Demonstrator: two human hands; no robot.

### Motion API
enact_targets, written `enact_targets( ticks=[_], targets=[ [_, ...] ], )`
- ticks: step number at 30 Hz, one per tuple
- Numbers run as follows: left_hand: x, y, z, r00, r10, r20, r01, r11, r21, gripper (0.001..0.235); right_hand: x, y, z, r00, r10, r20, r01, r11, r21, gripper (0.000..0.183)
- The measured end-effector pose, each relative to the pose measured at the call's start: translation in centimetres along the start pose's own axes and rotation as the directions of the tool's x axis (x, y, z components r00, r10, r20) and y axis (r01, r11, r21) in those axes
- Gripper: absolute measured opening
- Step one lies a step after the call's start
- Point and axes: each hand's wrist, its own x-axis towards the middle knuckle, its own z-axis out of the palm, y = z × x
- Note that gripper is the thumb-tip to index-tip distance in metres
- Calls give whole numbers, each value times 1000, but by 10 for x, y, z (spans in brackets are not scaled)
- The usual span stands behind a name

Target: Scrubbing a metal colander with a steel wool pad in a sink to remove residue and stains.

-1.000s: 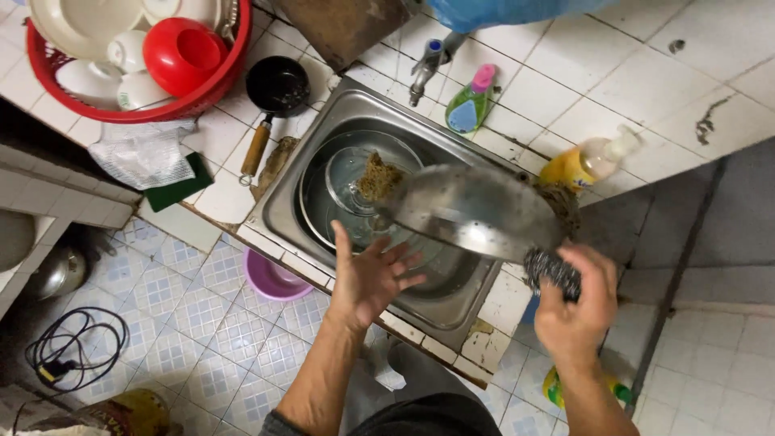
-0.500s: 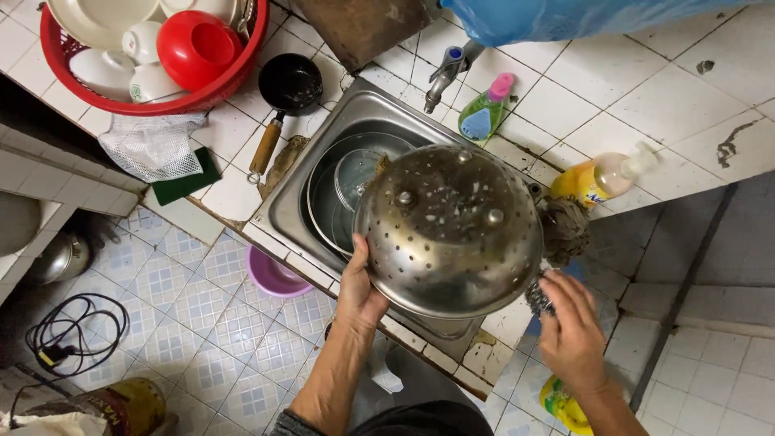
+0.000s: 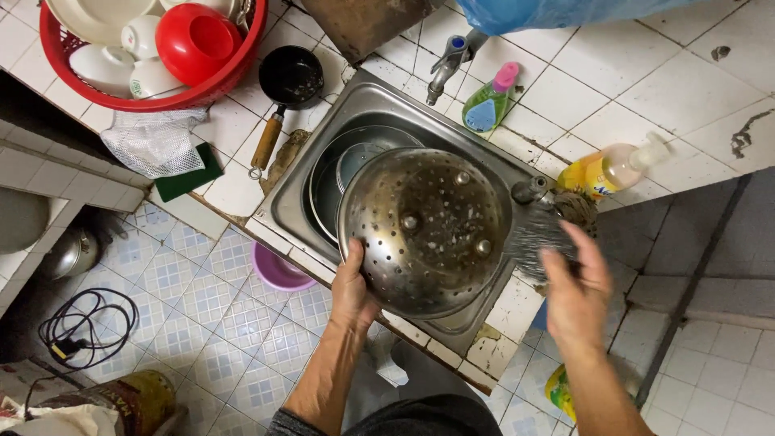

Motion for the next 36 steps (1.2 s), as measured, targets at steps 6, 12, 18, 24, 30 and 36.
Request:
enact_targets(
  ticks=[6, 12, 18, 24, 30, 36],
  targets=[
    [7, -25, -19, 996, 34, -84, -28, 997, 75, 49, -21, 40, 37, 840, -384, 383, 516, 782, -348, 45],
    [0, -26, -18, 993, 28, -114, -9, 987, 162, 45, 3, 94, 43, 791, -426, 438, 591, 715, -373, 33],
    [-1, -16, -28, 987, 103, -127, -65, 960, 271, 44, -5, 102, 57, 759, -486, 433, 633, 706, -318, 29],
    [4, 2, -22, 979, 175, -106, -133, 939, 318, 43, -23, 93, 85, 801, -412, 434, 560, 772, -302, 33],
    [2, 3, -6, 972, 218, -86, -181, 932, 315, 39, -2, 89, 69, 870, -290, 398, 450, 797, -403, 32],
    [11, 11, -23, 956, 278, -96, -215, 882, 419, 46, -20, 72, 46, 874, -87, 477, 348, 798, -492, 56]
  ],
)
